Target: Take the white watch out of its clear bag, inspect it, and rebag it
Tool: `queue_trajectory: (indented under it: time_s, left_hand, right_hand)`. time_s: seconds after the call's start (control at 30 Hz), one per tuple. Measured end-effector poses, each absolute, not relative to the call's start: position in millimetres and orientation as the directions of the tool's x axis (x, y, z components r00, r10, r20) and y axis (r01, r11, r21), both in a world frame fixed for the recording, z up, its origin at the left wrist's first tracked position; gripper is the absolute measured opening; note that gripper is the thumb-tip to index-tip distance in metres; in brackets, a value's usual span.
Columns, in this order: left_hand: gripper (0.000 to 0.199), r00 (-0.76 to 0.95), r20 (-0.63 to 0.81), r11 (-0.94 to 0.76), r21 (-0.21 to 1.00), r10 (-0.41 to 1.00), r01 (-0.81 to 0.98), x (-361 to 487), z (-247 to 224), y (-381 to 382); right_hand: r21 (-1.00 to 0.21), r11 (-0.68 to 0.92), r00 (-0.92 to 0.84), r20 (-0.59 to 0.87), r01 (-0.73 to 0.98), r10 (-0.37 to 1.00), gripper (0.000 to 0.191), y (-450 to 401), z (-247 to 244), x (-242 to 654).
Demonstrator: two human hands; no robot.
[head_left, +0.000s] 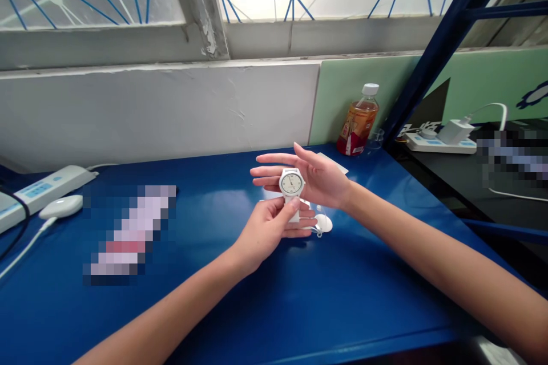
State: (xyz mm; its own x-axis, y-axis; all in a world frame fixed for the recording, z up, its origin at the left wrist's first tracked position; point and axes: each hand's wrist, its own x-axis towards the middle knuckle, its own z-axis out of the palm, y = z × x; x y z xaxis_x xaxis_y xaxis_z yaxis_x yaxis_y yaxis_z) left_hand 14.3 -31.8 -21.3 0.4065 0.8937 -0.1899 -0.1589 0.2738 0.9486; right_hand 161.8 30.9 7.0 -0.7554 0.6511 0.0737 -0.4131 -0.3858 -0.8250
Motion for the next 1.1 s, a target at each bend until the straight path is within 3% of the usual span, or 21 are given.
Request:
queue_trajectory:
  time_s: [0.4, 0.73, 0.83, 0.93, 1.0, 1.1]
  left_hand:
    - [0.036, 0.393, -0.268, 0.357, 0.918, 0.880, -0.173, 13.9, -21.7, -29.6]
    - [0.039, 0.353, -0.234, 0.313, 0.932, 0.906, -0.183, 13.7, -15.1, -31.6]
    - [0.039, 0.247, -0.122, 0.158, 0.979, 0.961, -0.129, 12.8, -15.4, -33.0]
    - [0.035, 0.146, 0.077, -0.088, 0.994, 0.986, 0.070, 5.7, -16.3, -31.1]
    - [0.033, 0.076, 0.239, -0.251, 0.923, 0.968, 0.293, -1.8, -16.9, -27.9]
    - [0.029, 0.058, 0.449, -0.393, 0.703, 0.892, 0.593, -11.1, -18.7, -22.8]
  right_hand:
    - [-0.850, -0.357, -0.760, 0.076, -0.388, 0.645, 0.065, 31.6, 10.2, 165.1]
    - [-0.869, -0.292, -0.746, 0.122, -0.399, 0.655, 0.063, 29.8, 12.7, 166.4]
    - [-0.880, -0.267, -0.735, 0.126, -0.393, 0.666, 0.062, 31.8, 13.8, 166.3]
    - [-0.927, -0.139, -0.667, 0.142, -0.349, 0.731, 0.052, 34.0, 18.9, 168.4]
    - [-0.955, 0.052, -0.532, 0.208, -0.293, 0.821, 0.037, 32.8, 22.0, 172.5]
    - [-0.956, 0.267, -0.346, 0.292, -0.119, 0.891, 0.026, 22.7, 20.3, 181.7]
